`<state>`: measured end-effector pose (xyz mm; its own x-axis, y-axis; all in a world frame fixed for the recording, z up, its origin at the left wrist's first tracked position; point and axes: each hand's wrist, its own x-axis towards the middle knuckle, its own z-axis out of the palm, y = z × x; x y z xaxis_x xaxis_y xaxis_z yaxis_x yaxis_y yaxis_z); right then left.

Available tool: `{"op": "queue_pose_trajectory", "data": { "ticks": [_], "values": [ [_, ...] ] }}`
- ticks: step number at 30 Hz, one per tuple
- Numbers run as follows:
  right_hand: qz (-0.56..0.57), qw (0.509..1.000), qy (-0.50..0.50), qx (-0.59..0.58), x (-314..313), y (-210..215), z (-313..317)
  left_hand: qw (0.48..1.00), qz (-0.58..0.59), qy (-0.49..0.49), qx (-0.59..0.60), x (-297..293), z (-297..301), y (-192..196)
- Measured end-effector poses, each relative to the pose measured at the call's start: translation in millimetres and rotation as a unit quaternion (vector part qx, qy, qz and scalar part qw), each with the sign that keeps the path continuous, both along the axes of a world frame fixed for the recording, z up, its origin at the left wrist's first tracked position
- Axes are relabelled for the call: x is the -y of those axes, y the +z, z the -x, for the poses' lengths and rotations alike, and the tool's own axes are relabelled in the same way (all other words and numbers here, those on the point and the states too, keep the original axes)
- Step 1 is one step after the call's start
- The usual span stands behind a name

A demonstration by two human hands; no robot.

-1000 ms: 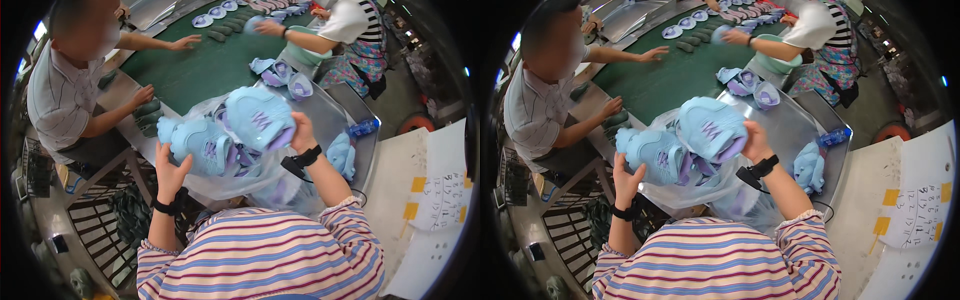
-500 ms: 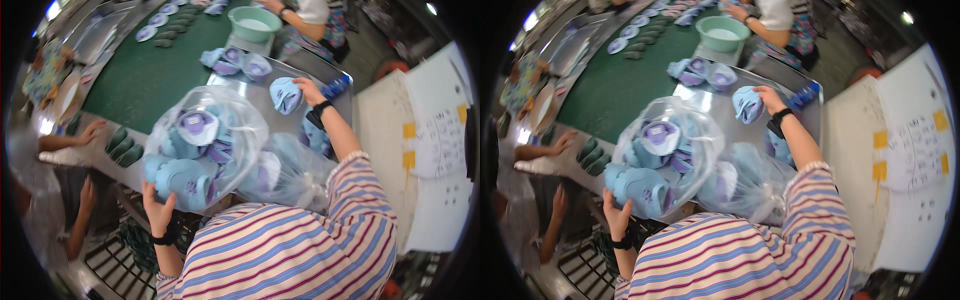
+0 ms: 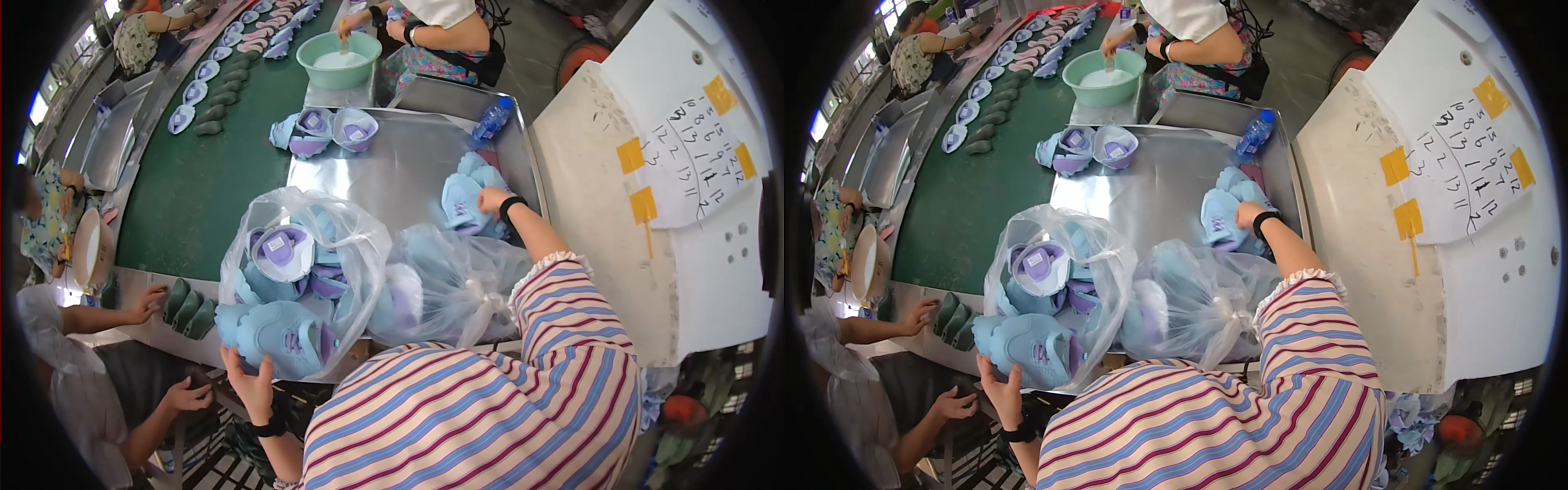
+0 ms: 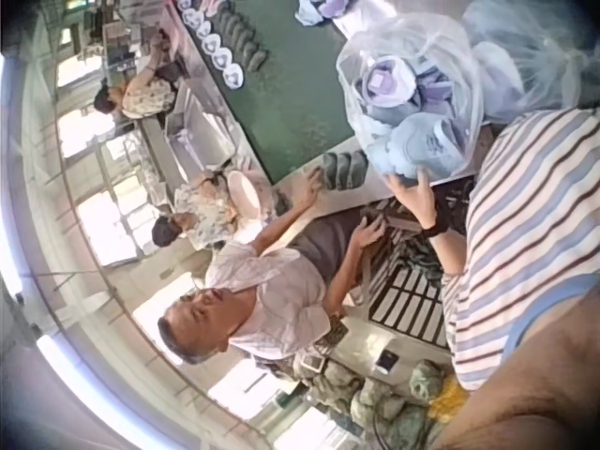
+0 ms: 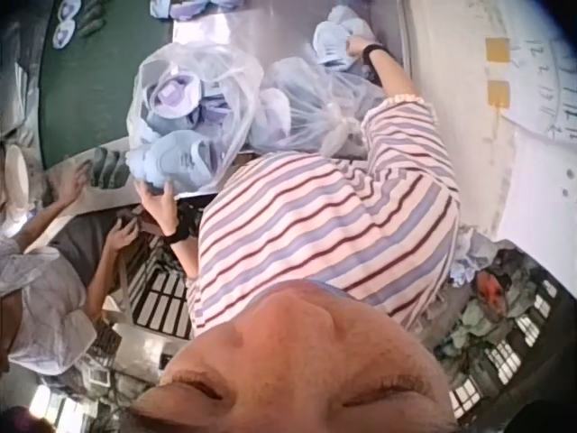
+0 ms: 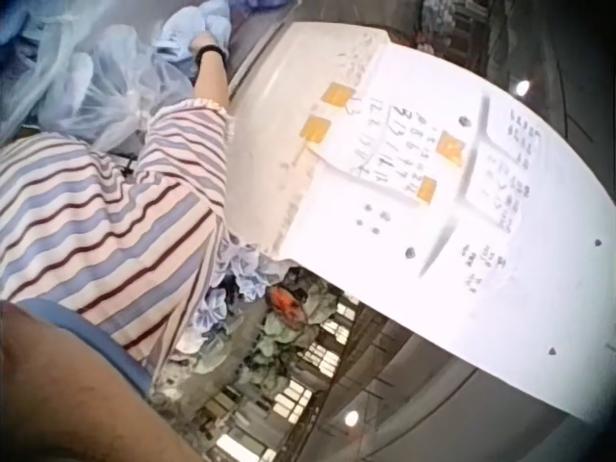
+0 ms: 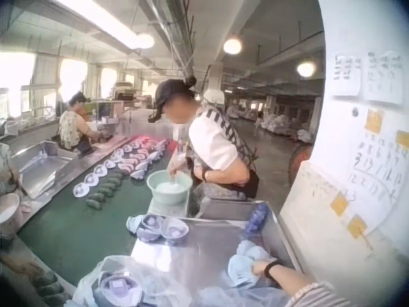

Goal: The person writes on a document with a pen, then moves to a packing station to place light blue slippers into a large plastic bag. The person repeatedly picks up slippers from a metal tray and stuffs them into the bag, occasionally adjusting the bag's opening. Other workers are visible in the background handling similar items.

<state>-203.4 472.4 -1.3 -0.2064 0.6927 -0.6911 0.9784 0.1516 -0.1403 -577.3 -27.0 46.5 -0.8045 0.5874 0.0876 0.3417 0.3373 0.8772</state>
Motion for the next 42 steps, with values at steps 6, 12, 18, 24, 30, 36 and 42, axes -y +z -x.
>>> {"op": "queue_pose_trajectory", "data": {
  "ticks": [6,12,18,24,30,36,42],
  "values": [
    [-0.094,0.889,0.361,0.265,3,23,46,0.999,-0.026,0.019,0.016,7,-3,2],
    [-0.172,0.852,0.428,-0.246,81,95,217,0.996,-0.040,0.049,0.069,16,0,-5],
    [-0.206,0.691,0.657,-0.218,220,24,318,0.997,-0.048,0.054,0.033,2,-8,20],
    [-0.071,0.822,0.267,-0.498,131,-30,368,0.992,-0.091,0.073,0.043,23,0,12],
    [0.243,0.795,0.098,-0.547,99,25,343,0.989,-0.118,0.092,0.017,13,2,12],
    [0.381,0.588,-0.009,-0.713,109,28,314,0.991,-0.065,0.116,-0.011,1,17,14],
    [0.403,0.591,0.053,-0.697,133,58,300,0.993,-0.064,0.067,-0.074,-13,17,34]
  ]
}}
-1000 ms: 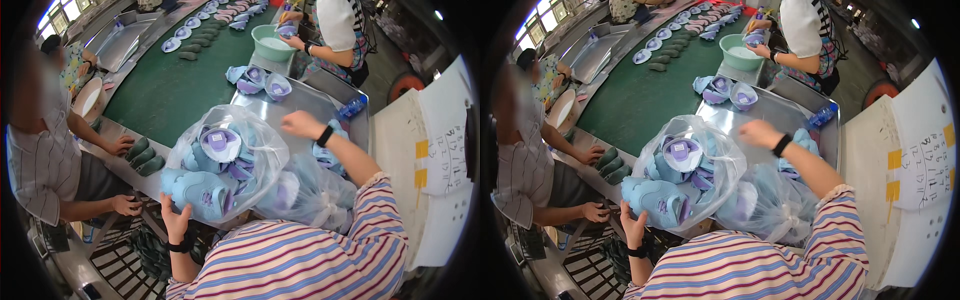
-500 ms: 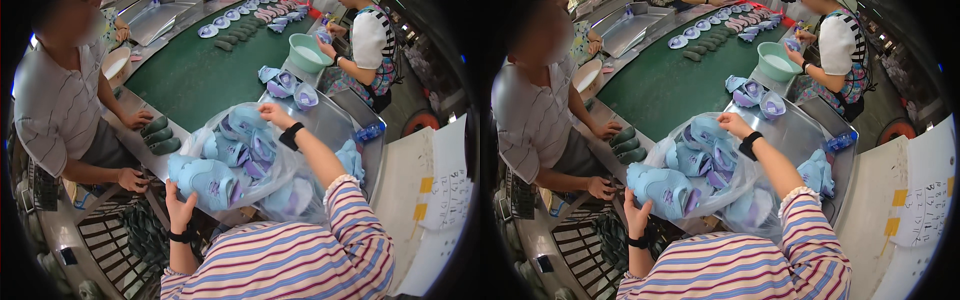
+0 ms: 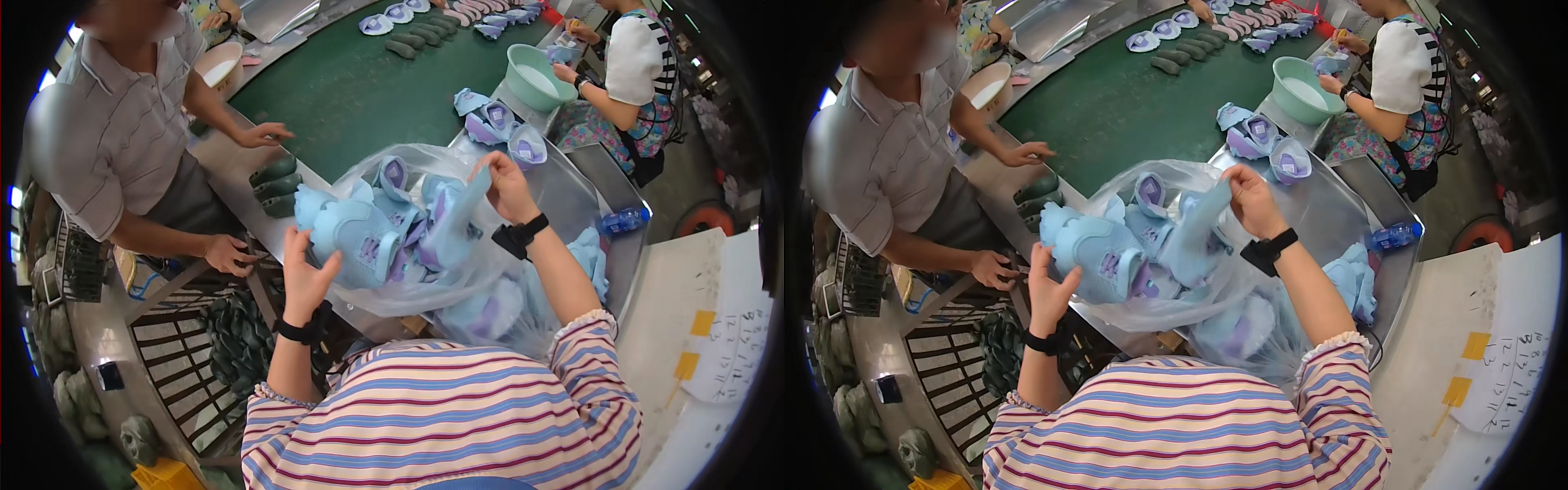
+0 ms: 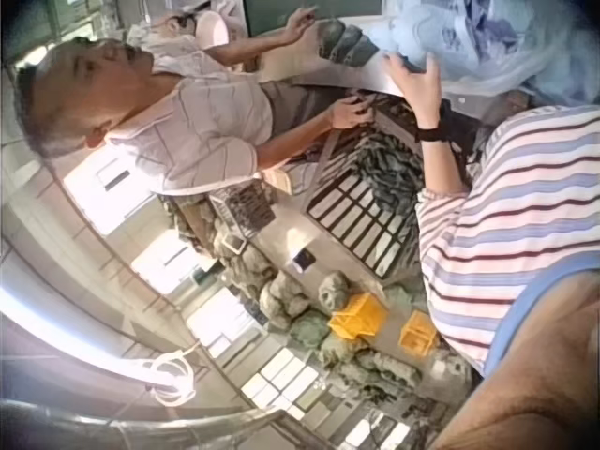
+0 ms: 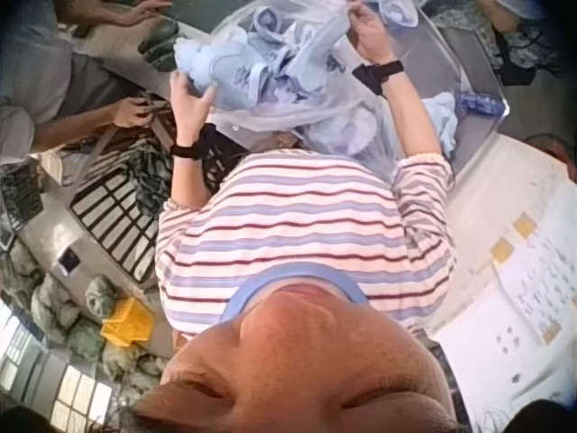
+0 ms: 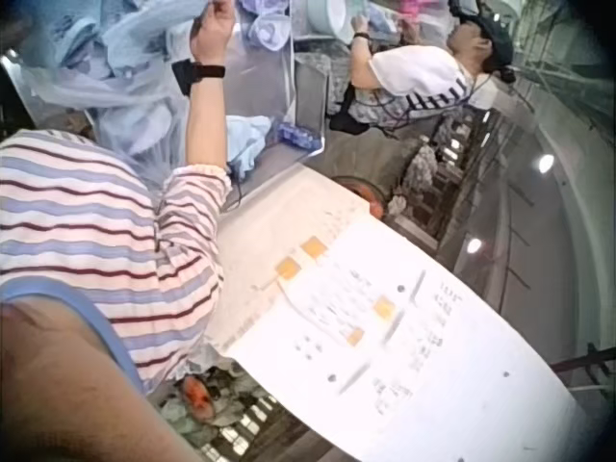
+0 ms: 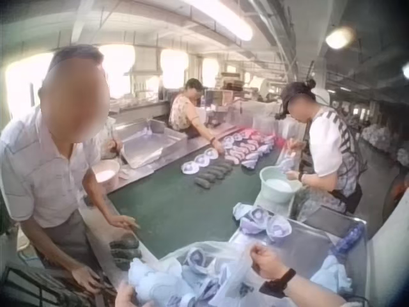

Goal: The person writes on a document with a pen, then moves to a packing station to place light blue slippers into a large plastic bag. The person repeatedly picks up slippers from a metal tray and stuffs them into the bag, occasionally adjusting the bag's opening. Other workers are visible in the background handling similar items.

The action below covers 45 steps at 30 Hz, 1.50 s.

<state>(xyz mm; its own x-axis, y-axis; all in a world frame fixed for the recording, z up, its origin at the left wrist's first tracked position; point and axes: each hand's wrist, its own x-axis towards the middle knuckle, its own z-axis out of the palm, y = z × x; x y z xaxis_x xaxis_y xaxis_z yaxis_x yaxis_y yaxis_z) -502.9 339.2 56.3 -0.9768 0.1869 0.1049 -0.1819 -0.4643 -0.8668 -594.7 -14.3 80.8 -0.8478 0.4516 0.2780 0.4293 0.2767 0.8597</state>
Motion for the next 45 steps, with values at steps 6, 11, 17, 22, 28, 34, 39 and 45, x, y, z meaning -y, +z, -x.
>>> {"op": "queue_pose_trajectory", "data": {
  "ticks": [6,11,17,22,28,34,39,45],
  "values": [
    [-0.435,0.898,0.041,0.048,109,48,4,0.997,0.018,-0.069,-0.015,-39,-18,2],
    [-0.418,0.900,-0.084,0.093,132,33,-2,0.992,0.025,-0.121,0.009,-40,-15,-17],
    [-0.458,0.885,-0.081,0.026,144,29,-2,0.988,0.082,-0.122,0.045,-45,-21,-6],
    [-0.510,0.858,-0.053,-0.023,142,23,-5,0.987,0.080,-0.125,0.063,-50,-31,-14],
    [-0.102,0.951,0.072,0.283,-59,-15,45,0.992,0.064,-0.045,0.097,-35,-39,-19],
    [-0.223,0.821,-0.170,0.498,-149,-14,10,0.979,-0.068,0.000,0.194,-2,-37,-28],
    [-0.398,0.894,-0.015,0.205,-23,40,35,0.966,-0.139,0.045,0.213,12,-29,-30],
    [-0.785,0.586,0.195,0.052,78,-8,0,0.919,-0.272,0.083,0.274,37,-10,-26]
  ]
}}
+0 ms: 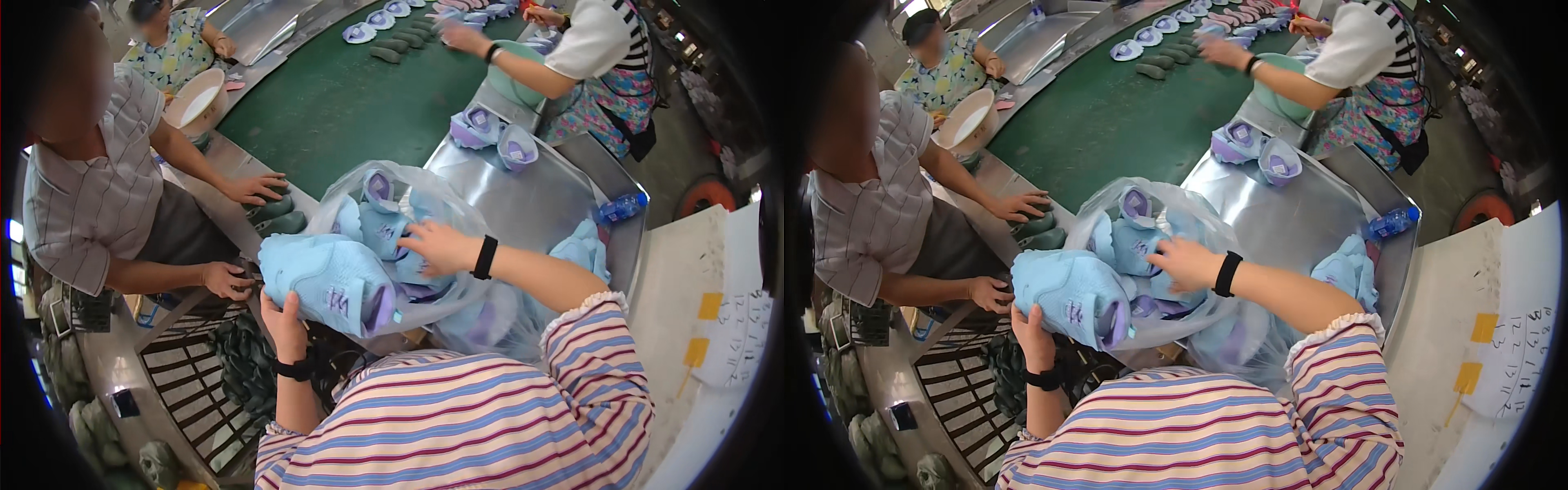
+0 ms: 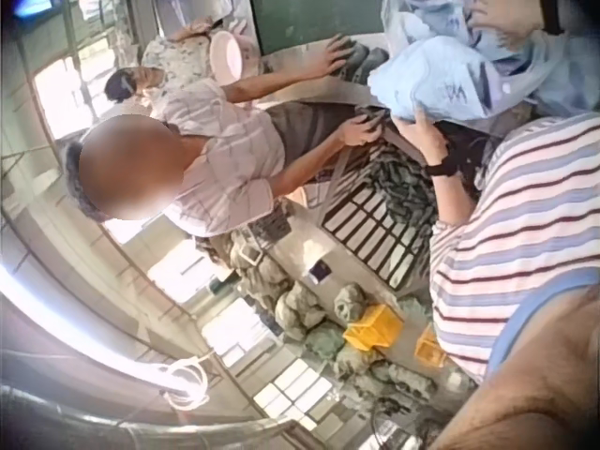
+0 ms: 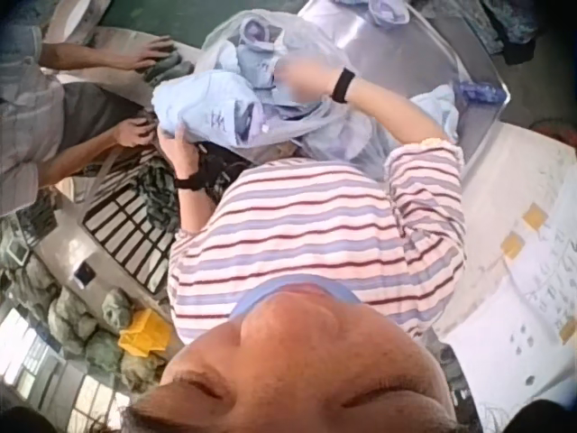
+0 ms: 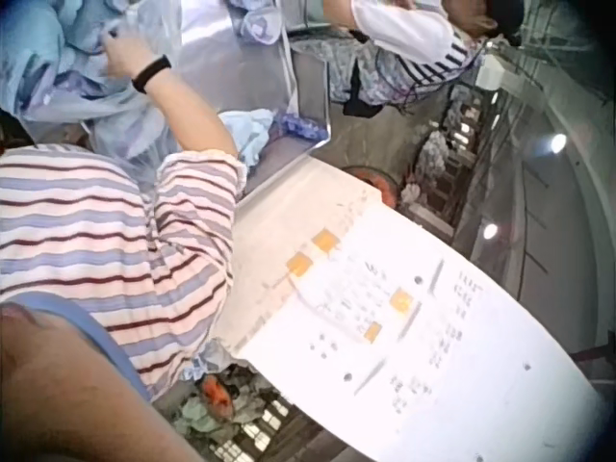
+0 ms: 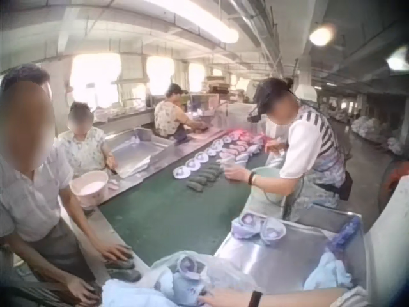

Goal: The person writes on a document with a pen, then moves to a packing station to place light blue slippers into a large plastic bag. The person repeatedly picks up slippers from a metal tray and stuffs them into the bag, occasionally adjusting the bag's opening. Other workers are visible in the background handling similar items.

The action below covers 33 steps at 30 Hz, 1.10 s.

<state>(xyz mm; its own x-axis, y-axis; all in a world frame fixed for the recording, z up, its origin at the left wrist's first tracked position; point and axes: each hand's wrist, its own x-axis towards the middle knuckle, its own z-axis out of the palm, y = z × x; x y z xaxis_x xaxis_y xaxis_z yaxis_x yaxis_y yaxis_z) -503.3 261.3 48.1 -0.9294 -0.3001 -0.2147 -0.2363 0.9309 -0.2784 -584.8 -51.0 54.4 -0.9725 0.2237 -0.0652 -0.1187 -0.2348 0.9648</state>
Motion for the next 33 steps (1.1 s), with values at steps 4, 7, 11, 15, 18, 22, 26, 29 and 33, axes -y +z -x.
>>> {"op": "queue_pose_trajectory", "data": {
  "ticks": [4,7,11,15,18,22,26,29,33],
  "values": [
    [-0.004,0.981,-0.094,0.167,-32,-52,-22,0.992,0.097,0.036,-0.076,1,1,9],
    [-0.052,0.996,-0.067,0.037,-14,-23,-27,0.991,0.093,0.084,-0.048,9,1,19],
    [0.304,0.947,-0.107,0.003,2,32,-25,0.982,0.087,0.150,-0.069,18,12,11],
    [0.501,0.826,-0.253,0.052,-33,72,-7,0.973,0.156,0.148,-0.085,-9,19,37],
    [0.543,0.799,-0.251,0.060,-51,91,2,0.975,0.143,0.113,-0.128,-19,19,38],
    [0.534,0.809,-0.241,0.053,-61,98,-1,0.961,0.192,0.095,-0.174,-23,22,36],
    [0.590,0.773,-0.194,0.127,-73,91,-9,0.930,0.276,0.085,-0.228,-21,20,30],
    [0.664,0.681,-0.289,0.104,-122,60,-16,0.945,0.255,0.021,-0.205,-21,10,30],
    [0.678,0.439,-0.586,0.056,-258,-44,-52,0.952,0.211,-0.055,-0.215,-30,-7,33]
  ]
}}
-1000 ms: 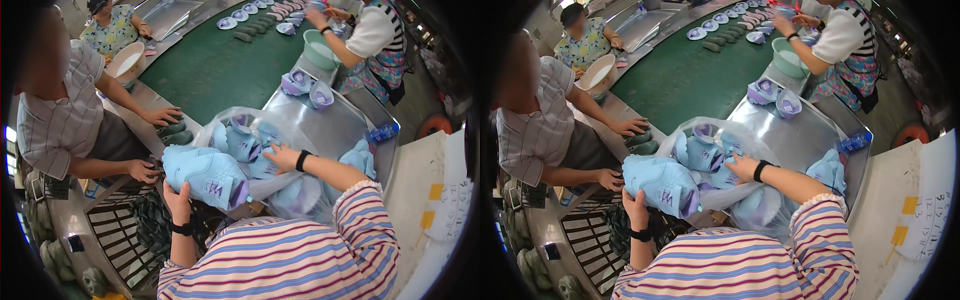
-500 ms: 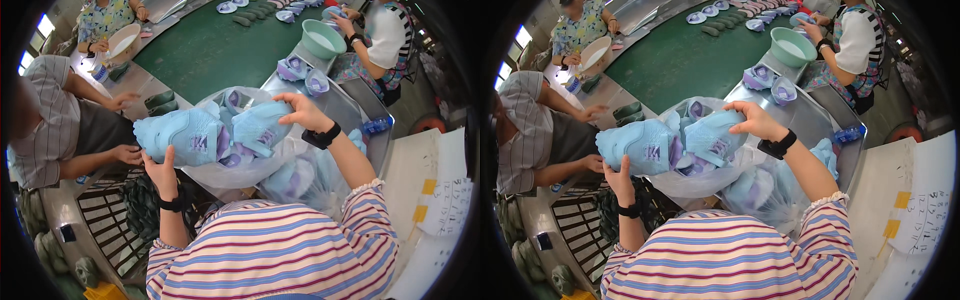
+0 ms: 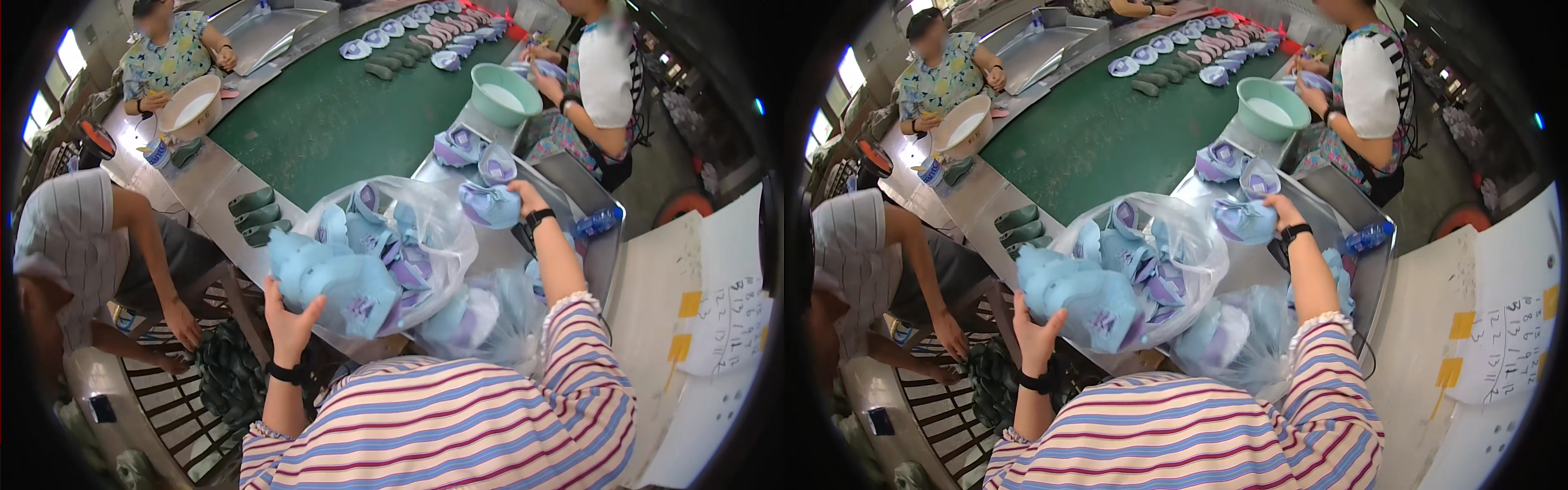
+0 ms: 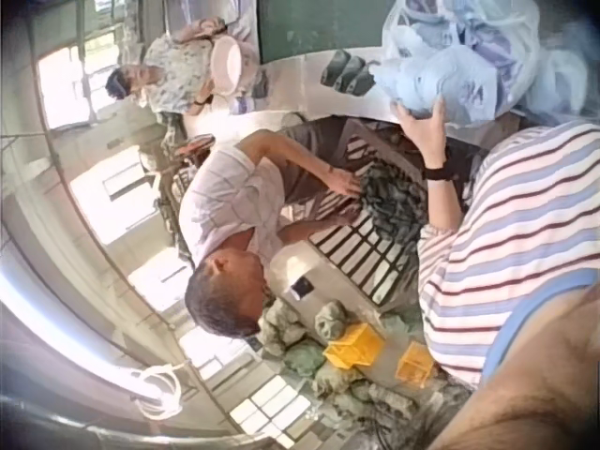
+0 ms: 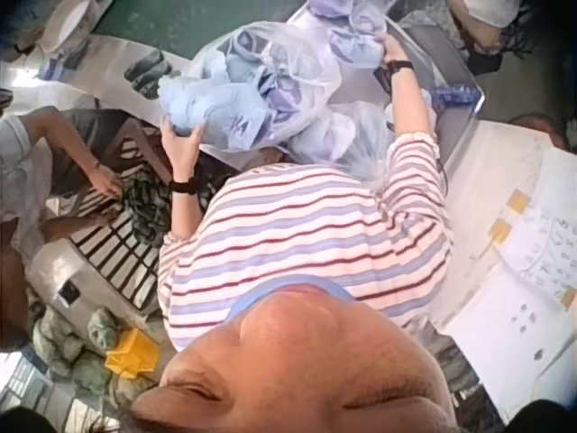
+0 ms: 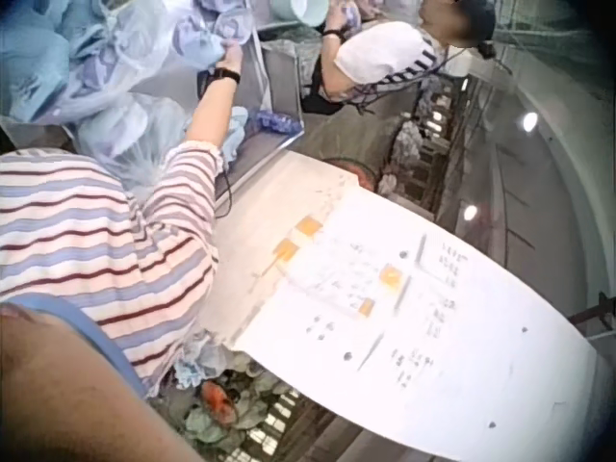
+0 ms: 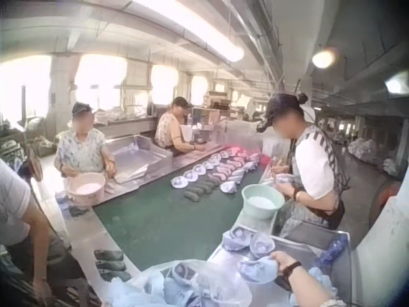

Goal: The person writes on a document with a pen, then moves to a packing station to place light blue slippers into a large plastic bag. The person repeatedly picks up slippers from a metal tray and stuffs them into the bag, occasionally adjusting the bag's opening. Other workers are visible in the background handling similar items.

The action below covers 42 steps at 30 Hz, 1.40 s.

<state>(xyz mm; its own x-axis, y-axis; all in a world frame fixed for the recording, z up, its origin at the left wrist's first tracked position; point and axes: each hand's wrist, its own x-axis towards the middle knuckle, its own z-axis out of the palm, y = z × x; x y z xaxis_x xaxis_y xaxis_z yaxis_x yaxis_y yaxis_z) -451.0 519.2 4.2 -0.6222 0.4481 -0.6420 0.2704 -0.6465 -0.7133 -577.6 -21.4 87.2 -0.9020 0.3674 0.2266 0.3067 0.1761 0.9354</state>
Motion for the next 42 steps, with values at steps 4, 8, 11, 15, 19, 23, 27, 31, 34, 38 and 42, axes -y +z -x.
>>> {"op": "queue_pose_trajectory", "data": {
  "ticks": [4,8,11,15,19,23,27,31,34,38,42],
  "values": [
    [-0.100,0.987,-0.110,0.055,-44,-36,-13,0.999,0.028,-0.003,-0.024,0,-13,-3],
    [-0.020,0.978,0.105,-0.178,-8,40,27,0.997,0.014,0.072,-0.008,4,-13,4],
    [-0.015,0.921,0.261,-0.287,91,141,52,0.994,0.027,0.106,-0.013,5,1,2],
    [-0.210,0.817,0.462,-0.272,178,170,67,0.990,-0.060,0.125,-0.004,-9,44,20],
    [-0.263,0.791,0.491,-0.253,205,165,86,0.977,-0.012,0.145,-0.155,-23,103,56],
    [-0.236,0.789,0.494,-0.279,204,167,118,0.969,0.045,0.081,-0.228,-41,130,71],
    [-0.251,0.778,0.513,-0.260,207,175,148,0.970,0.060,0.019,-0.234,-56,156,51],
    [-0.305,0.733,0.561,-0.234,208,182,173,0.981,0.028,-0.032,-0.192,-84,186,35],
    [-0.318,0.636,0.666,-0.224,209,178,182,0.988,0.008,-0.052,-0.148,-97,211,35],
    [-0.362,0.742,0.531,-0.191,204,169,193,0.976,0.056,-0.074,-0.197,-107,243,34],
    [-0.590,0.630,0.395,-0.316,210,153,236,0.966,0.077,-0.210,-0.133,-138,226,30]
  ]
}}
